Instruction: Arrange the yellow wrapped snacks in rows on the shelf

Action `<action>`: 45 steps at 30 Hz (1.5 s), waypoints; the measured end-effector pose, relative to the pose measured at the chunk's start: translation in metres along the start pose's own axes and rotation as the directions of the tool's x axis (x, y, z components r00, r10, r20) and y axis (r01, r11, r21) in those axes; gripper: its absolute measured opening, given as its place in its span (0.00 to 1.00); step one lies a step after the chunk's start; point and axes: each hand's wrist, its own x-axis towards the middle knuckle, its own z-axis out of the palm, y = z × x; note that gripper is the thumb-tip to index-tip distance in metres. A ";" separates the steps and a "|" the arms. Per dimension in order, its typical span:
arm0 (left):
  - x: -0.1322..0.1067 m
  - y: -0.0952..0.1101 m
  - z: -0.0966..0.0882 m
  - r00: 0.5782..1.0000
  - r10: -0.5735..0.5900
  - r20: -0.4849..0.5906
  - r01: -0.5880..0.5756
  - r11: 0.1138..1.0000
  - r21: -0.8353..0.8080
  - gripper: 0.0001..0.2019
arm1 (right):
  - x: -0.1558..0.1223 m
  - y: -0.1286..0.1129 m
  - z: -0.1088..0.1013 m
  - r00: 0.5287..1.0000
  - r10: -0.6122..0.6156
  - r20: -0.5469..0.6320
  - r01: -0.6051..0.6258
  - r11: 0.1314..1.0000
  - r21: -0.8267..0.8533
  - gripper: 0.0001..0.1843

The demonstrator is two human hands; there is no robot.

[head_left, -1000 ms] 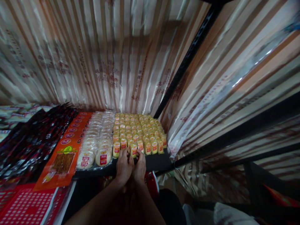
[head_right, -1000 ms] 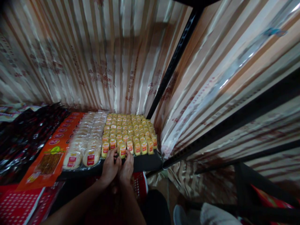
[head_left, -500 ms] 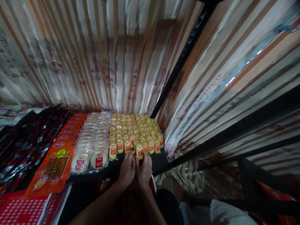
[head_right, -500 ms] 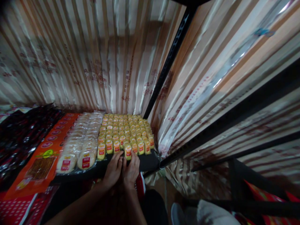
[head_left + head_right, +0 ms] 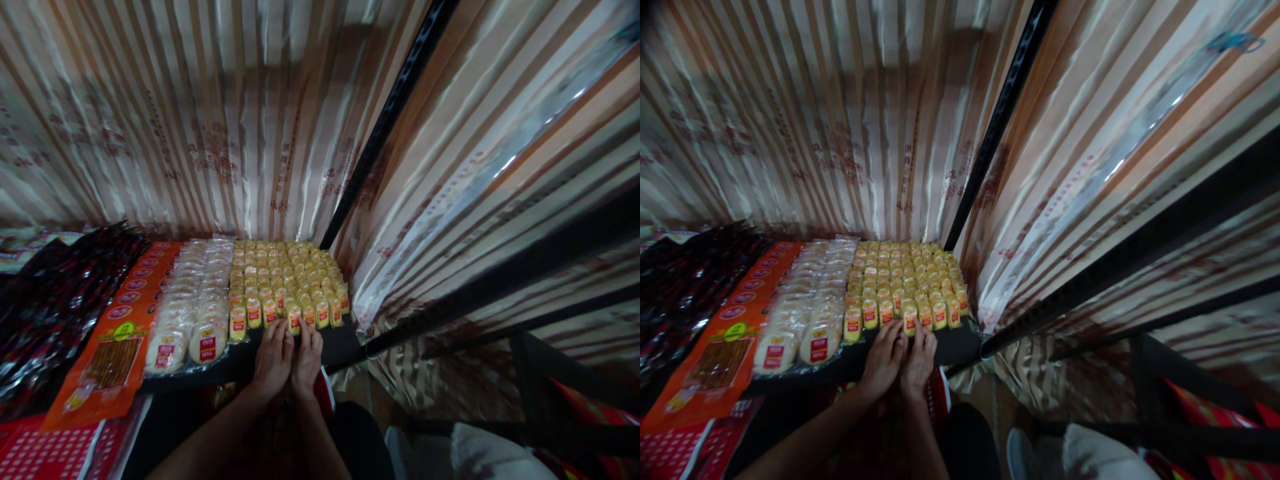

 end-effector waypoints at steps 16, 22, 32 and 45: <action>-0.005 -0.004 0.006 0.993 0.106 0.047 -0.108 0.993 0.040 0.19 | -0.002 0.012 0.004 0.991 0.107 0.085 -0.116 0.987 0.112 0.22; -0.007 -0.006 0.003 0.993 0.103 0.065 -0.106 0.993 0.045 0.17 | 0.002 0.006 0.001 0.989 0.127 0.081 -0.134 0.987 0.092 0.23; -0.067 -0.019 -0.013 0.983 0.160 0.095 -0.160 0.987 0.000 0.14 | -0.032 -0.012 -0.016 0.991 0.117 0.064 -0.127 0.973 0.190 0.22; -0.117 -0.136 -0.013 0.906 -0.386 0.174 0.389 0.921 0.022 0.18 | -0.137 0.016 0.035 0.524 0.182 0.832 -0.114 0.983 -0.143 0.11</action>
